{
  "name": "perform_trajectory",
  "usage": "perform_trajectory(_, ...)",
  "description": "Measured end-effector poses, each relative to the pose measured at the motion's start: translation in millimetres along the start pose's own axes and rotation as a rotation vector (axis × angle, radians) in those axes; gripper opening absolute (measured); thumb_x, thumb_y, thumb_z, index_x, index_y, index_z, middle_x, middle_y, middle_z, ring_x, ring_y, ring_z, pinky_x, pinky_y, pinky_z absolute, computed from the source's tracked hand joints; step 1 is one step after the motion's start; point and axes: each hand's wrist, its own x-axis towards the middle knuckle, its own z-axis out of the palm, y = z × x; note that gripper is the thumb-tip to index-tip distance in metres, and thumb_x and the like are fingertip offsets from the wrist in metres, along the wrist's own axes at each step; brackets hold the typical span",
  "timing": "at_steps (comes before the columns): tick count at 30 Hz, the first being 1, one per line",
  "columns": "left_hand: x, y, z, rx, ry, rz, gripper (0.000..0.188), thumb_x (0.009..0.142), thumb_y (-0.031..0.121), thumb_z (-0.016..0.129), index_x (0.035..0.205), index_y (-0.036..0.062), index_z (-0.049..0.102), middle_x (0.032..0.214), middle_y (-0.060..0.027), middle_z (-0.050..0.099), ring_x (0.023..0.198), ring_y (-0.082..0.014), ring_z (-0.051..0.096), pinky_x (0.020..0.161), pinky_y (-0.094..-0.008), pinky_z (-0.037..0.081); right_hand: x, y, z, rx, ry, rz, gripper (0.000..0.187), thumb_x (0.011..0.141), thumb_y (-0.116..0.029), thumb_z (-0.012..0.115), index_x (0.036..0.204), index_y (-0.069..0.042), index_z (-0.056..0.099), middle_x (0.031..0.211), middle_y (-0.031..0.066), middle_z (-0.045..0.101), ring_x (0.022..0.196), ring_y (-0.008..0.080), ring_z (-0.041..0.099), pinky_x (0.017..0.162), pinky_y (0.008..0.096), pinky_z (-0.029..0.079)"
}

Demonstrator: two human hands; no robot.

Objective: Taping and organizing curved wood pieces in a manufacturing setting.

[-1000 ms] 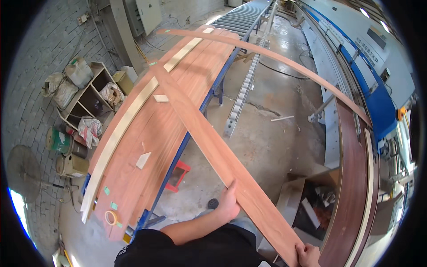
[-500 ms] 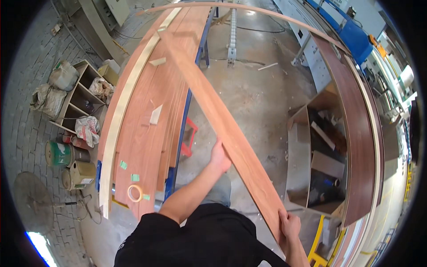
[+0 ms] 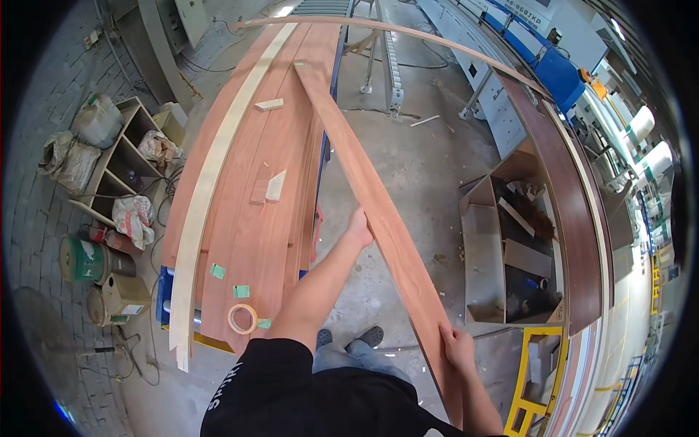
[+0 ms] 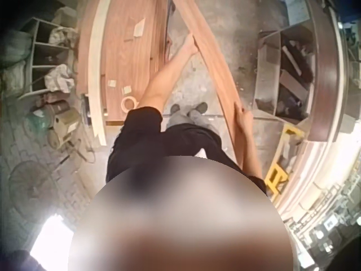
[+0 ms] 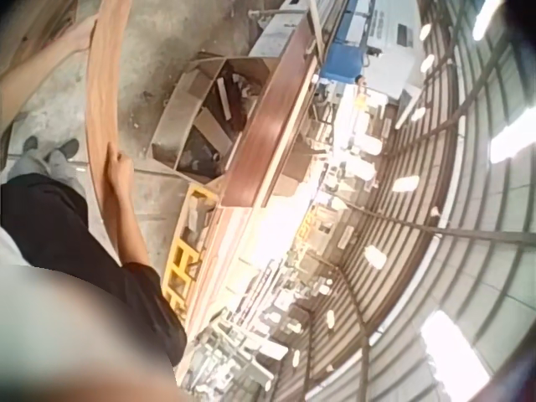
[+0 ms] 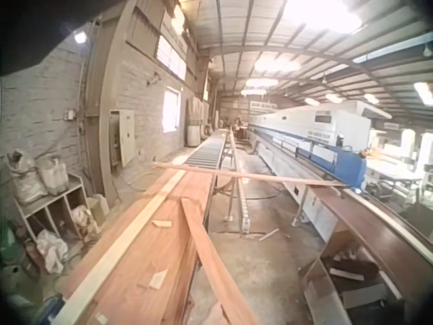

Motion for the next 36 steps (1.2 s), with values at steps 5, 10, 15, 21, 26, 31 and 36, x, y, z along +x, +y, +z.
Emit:
perform_trajectory(5, -80.1, -30.5, -25.0, 0.147, -0.026, -0.091, 0.053, 0.105, 0.051, 0.027, 0.136, 0.0131, 0.048, 0.121, -0.0075, 0.060, 0.115, -0.0220, 0.058, 0.094, -0.0410, 0.049, 3.8, -9.8, 23.5, 0.176, -0.094, 0.103, 0.062, 0.090, -0.055, 0.060, 0.091, 0.006, 0.071, 0.075, 0.0233, 0.069, 0.074, 0.0244, 0.069, 0.069, 0.0421, 0.051)
perform_trajectory(10, -263.7, -155.0, -49.3, 0.220, -0.292, -0.693, 0.044, 0.104, 0.046, 0.038, 0.132, 0.0131, 0.048, 0.121, -0.0050, 0.062, 0.119, -0.0236, 0.057, 0.100, -0.0461, 0.046, 64.8, -70.4, 27.0, 0.102, -0.178, 0.023, 0.063, 0.090, -0.056, 0.059, 0.082, 0.006, 0.070, 0.072, 0.0188, 0.068, 0.067, 0.0246, 0.064, 0.068, 0.0404, 0.049)
perform_trajectory(15, -277.8, -169.9, 16.2, 0.182, -0.118, -0.343, 0.032, 0.098, 0.018, 0.060, 0.127, 0.0141, 0.048, 0.108, -0.0009, 0.062, 0.088, -0.0114, 0.062, 0.071, -0.0248, 0.050, 122.5, -115.4, 37.9, 0.133, -0.250, -0.076, 0.064, 0.089, -0.061, 0.058, 0.108, -0.001, 0.071, 0.105, 0.0196, 0.068, 0.097, 0.0293, 0.065, 0.082, 0.0383, 0.051)
perform_trajectory(21, -214.4, -137.1, -35.3, 0.382, -0.041, -0.222, 0.036, 0.098, 0.014, 0.058, 0.131, 0.0091, 0.046, 0.118, -0.0059, 0.060, 0.102, -0.0178, 0.064, 0.080, -0.0343, 0.057, 94.7, -25.2, -27.3, 0.132, -0.378, -0.283, 0.073, 0.093, -0.065, 0.049, 0.132, -0.004, 0.058, 0.126, 0.0133, 0.063, 0.113, 0.0285, 0.059, 0.098, 0.0396, 0.046)
perform_trajectory(26, -200.9, -97.2, -33.9, 0.408, -0.037, -0.198, 0.042, 0.100, 0.012, 0.052, 0.140, 0.0075, 0.040, 0.134, -0.0100, 0.053, 0.118, -0.0225, 0.058, 0.091, -0.0394, 0.055, -21.4, 89.1, -31.5, 0.066, -0.551, 0.018, 0.078, 0.094, -0.069, 0.042, 0.139, -0.006, 0.052, 0.142, 0.0154, 0.052, 0.131, 0.0294, 0.049, 0.109, 0.0413, 0.038)
perform_trajectory(31, -152.5, -70.5, -21.1, 0.433, -0.039, -0.157, 0.042, 0.101, 0.013, 0.050, 0.141, 0.0082, 0.039, 0.134, -0.0106, 0.053, 0.118, -0.0241, 0.058, 0.091, -0.0404, 0.055, -106.3, 161.1, -23.0, -0.060, -0.531, 0.075, 0.067, 0.100, -0.059, 0.035, 0.133, -0.005, 0.058, 0.132, 0.0101, 0.060, 0.124, 0.0262, 0.053, 0.104, 0.0401, 0.043)
perform_trajectory(36, -87.3, -27.9, -25.6, 0.471, -0.039, -0.161, 0.041, 0.101, 0.014, 0.048, 0.140, 0.0024, 0.040, 0.134, -0.0137, 0.054, 0.121, -0.0254, 0.056, 0.099, -0.0413, 0.051, -127.7, 219.4, -46.7, 0.490, -0.430, 0.436, 0.066, 0.102, -0.054, 0.032, 0.133, -0.001, 0.057, 0.128, 0.0146, 0.062, 0.122, 0.0276, 0.056, 0.102, 0.0409, 0.045)
